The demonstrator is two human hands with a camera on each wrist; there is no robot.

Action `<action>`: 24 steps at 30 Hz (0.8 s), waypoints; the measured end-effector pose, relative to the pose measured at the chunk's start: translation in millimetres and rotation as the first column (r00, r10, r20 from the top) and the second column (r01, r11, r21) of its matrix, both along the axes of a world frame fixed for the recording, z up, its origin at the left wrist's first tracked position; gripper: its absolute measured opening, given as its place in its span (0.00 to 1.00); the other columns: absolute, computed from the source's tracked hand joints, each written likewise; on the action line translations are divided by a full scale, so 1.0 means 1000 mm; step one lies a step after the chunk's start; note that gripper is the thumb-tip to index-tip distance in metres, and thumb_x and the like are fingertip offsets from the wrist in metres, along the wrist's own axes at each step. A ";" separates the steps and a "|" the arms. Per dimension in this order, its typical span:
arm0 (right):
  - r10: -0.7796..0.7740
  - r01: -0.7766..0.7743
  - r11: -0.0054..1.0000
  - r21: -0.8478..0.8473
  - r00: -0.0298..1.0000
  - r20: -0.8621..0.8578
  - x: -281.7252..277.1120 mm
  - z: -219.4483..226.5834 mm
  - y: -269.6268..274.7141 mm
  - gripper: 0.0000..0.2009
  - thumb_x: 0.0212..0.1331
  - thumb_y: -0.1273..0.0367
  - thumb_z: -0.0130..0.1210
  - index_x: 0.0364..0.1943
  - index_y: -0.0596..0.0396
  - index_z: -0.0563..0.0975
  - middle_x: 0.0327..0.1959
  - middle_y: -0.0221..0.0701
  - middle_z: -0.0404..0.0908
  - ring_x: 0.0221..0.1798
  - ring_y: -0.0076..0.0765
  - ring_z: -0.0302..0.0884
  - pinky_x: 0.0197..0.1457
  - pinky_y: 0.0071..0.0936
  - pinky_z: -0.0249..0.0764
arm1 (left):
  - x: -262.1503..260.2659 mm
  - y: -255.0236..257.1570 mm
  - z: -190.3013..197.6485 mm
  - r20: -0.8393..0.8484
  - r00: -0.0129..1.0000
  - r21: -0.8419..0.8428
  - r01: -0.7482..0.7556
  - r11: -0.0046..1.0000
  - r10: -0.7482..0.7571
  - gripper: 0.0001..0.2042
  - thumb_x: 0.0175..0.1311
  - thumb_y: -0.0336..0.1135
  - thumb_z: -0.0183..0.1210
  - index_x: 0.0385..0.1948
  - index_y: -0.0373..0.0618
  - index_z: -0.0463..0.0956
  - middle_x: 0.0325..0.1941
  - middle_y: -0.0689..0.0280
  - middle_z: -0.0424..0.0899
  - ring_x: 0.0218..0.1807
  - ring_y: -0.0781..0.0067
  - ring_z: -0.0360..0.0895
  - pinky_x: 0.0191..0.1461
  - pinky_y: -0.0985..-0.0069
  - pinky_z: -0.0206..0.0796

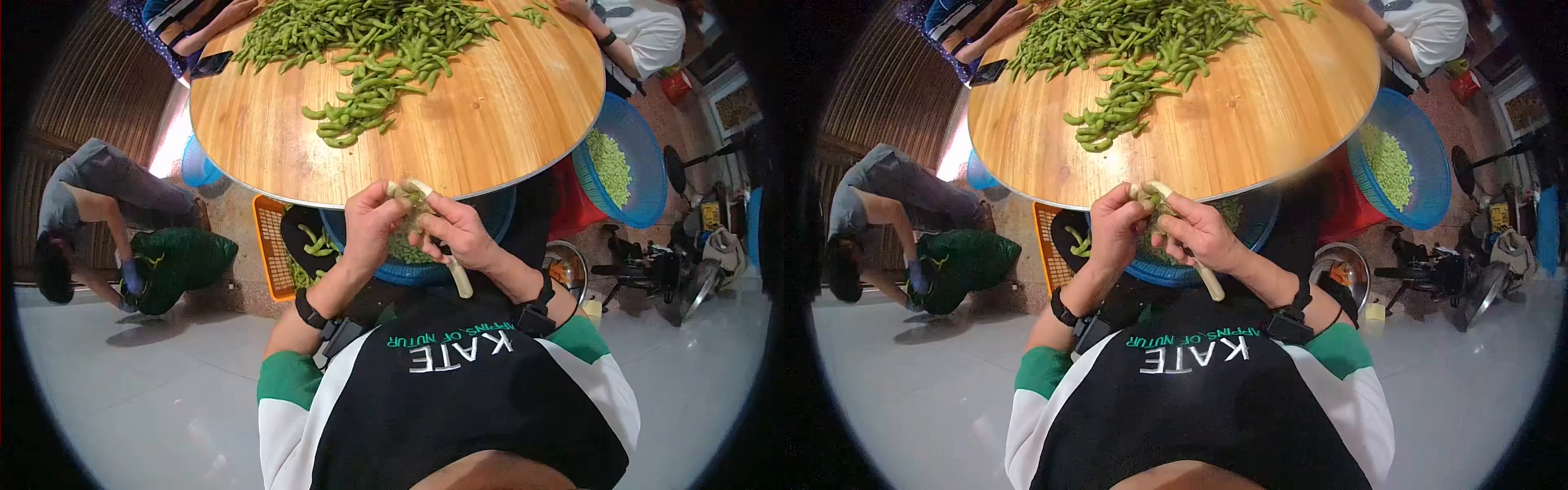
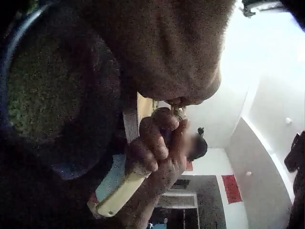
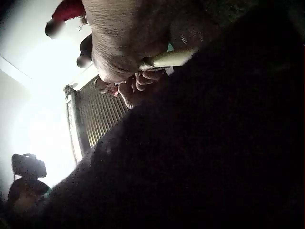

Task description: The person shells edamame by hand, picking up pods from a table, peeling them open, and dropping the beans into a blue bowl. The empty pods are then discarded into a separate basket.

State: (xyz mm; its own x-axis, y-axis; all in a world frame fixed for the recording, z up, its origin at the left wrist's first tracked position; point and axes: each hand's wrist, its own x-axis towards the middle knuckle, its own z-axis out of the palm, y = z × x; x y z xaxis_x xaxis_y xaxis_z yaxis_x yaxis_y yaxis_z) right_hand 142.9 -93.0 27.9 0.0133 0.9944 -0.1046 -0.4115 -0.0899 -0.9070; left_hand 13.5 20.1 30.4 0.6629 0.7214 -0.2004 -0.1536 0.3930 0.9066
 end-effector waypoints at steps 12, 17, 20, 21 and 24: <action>-0.411 0.408 0.912 0.053 0.904 0.116 0.039 -0.001 0.007 0.17 0.66 0.70 0.45 0.56 0.64 0.67 0.28 0.31 0.75 0.18 0.14 0.63 0.19 0.12 0.60 | -0.083 0.080 0.045 -0.330 0.757 0.915 0.403 -0.005 0.564 0.09 0.53 0.25 0.58 0.37 0.45 0.78 0.33 0.58 0.77 0.37 0.53 0.75 0.38 0.62 0.68; -0.368 0.369 0.929 0.019 0.920 0.131 0.038 -0.012 0.007 0.17 0.66 0.70 0.45 0.56 0.64 0.68 0.28 0.31 0.75 0.19 0.14 0.63 0.20 0.12 0.61 | -0.014 0.130 0.002 -0.240 0.872 0.949 0.304 -0.088 0.426 0.10 0.52 0.24 0.58 0.38 0.42 0.77 0.33 0.58 0.76 0.39 0.54 0.75 0.41 0.64 0.68; -0.403 0.405 0.914 0.008 0.908 0.112 0.038 -0.010 0.005 0.16 0.66 0.71 0.44 0.56 0.63 0.68 0.28 0.31 0.76 0.19 0.14 0.64 0.20 0.11 0.61 | -0.008 0.129 0.004 -0.243 0.898 0.954 0.291 -0.079 0.367 0.12 0.49 0.23 0.59 0.38 0.42 0.76 0.34 0.57 0.76 0.39 0.51 0.74 0.41 0.62 0.69; -0.382 0.383 0.924 0.016 0.916 0.124 0.037 -0.011 0.004 0.17 0.66 0.71 0.44 0.57 0.63 0.68 0.28 0.31 0.76 0.19 0.13 0.64 0.20 0.11 0.61 | -0.009 0.126 0.007 -0.267 0.914 0.955 0.293 -0.042 0.305 0.12 0.48 0.24 0.59 0.38 0.41 0.76 0.34 0.57 0.76 0.39 0.50 0.74 0.41 0.61 0.69; -0.315 0.316 0.948 0.020 0.936 0.154 0.030 -0.006 0.004 0.17 0.67 0.70 0.43 0.58 0.62 0.67 0.30 0.32 0.76 0.19 0.13 0.64 0.20 0.11 0.61 | -0.009 0.122 0.000 -0.363 0.874 0.931 0.325 0.166 0.323 0.11 0.51 0.25 0.61 0.37 0.39 0.75 0.32 0.61 0.78 0.32 0.60 0.76 0.36 0.68 0.70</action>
